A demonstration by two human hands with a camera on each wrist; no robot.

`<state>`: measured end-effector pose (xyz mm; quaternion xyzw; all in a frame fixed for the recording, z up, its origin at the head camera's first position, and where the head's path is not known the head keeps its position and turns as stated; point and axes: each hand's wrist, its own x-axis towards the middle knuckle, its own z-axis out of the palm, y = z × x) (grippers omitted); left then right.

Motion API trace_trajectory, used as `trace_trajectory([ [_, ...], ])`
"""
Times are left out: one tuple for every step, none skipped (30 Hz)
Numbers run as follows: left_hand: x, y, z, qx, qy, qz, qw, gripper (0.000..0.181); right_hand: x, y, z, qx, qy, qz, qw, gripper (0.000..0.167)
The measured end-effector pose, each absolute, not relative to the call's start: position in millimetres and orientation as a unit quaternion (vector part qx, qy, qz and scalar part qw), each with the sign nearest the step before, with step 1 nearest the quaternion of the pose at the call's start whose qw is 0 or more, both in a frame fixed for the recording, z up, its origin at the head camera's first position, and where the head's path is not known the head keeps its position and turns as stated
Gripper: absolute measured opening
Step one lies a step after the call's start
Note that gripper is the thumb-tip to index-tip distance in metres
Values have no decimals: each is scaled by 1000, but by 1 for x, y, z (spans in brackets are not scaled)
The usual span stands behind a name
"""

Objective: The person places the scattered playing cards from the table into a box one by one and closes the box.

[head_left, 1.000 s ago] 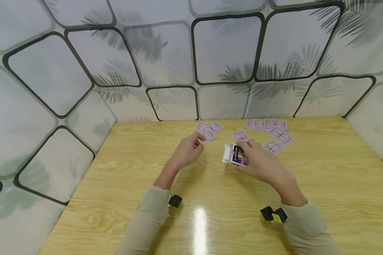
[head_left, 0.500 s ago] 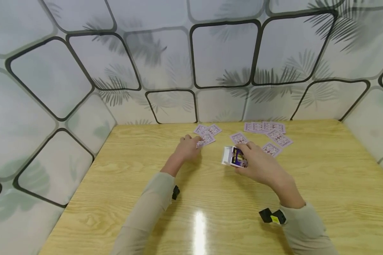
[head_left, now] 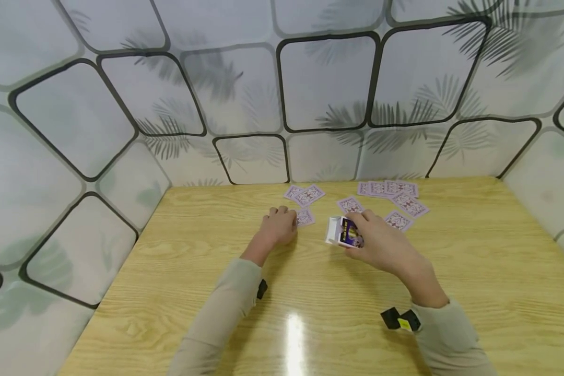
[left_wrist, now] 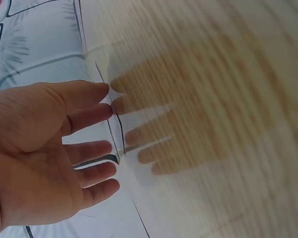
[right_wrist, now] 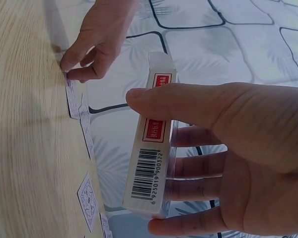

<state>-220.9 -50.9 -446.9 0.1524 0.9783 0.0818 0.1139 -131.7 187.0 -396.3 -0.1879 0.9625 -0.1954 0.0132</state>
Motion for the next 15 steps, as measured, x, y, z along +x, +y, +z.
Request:
trace_trajectory([
  [-221,-51,-447,153,978,82,116,11,-132,187,-396,-188,962,-196,14,72],
  [-221,-52,-447,152,978,83,119,10,-131,187,-396,-188,962,-197,15,72],
  [-221,-53,-447,151,977,87,123,9,-131,187,-395,-188,962,-199,16,72],
  [-222,-54,-448,149,976,93,127,9,-131,187,-395,-188,962,-199,18,72],
  [-222,-55,-448,147,975,104,132,9,-130,187,-395,-187,962,-200,19,72],
  [-223,-56,-448,144,973,118,136,11,-130,187,-395,-186,962,-199,21,72],
  [-223,-58,-448,141,971,131,141,14,-130,187,-394,-186,962,-199,22,72],
  [-223,-59,-447,136,969,147,145,17,-130,187,-394,-185,962,-199,23,72],
  [-224,-61,-447,129,966,165,150,22,-130,187,-394,-185,962,-198,23,73],
  [-224,-63,-446,123,963,180,156,27,-130,187,-394,-185,963,-197,24,73],
  [-224,-65,-446,117,961,193,161,33,-130,187,-394,-185,962,-197,25,73],
  [-224,-67,-445,111,959,202,166,39,-130,187,-395,-184,962,-198,25,73],
  [-224,-68,-445,106,957,209,171,45,-130,187,-395,-185,962,-199,25,73],
  [-224,-70,-445,100,956,215,175,50,-130,187,-395,-185,962,-199,26,73],
  [-224,-71,-444,97,955,216,179,54,-130,187,-395,-185,962,-199,26,73],
])
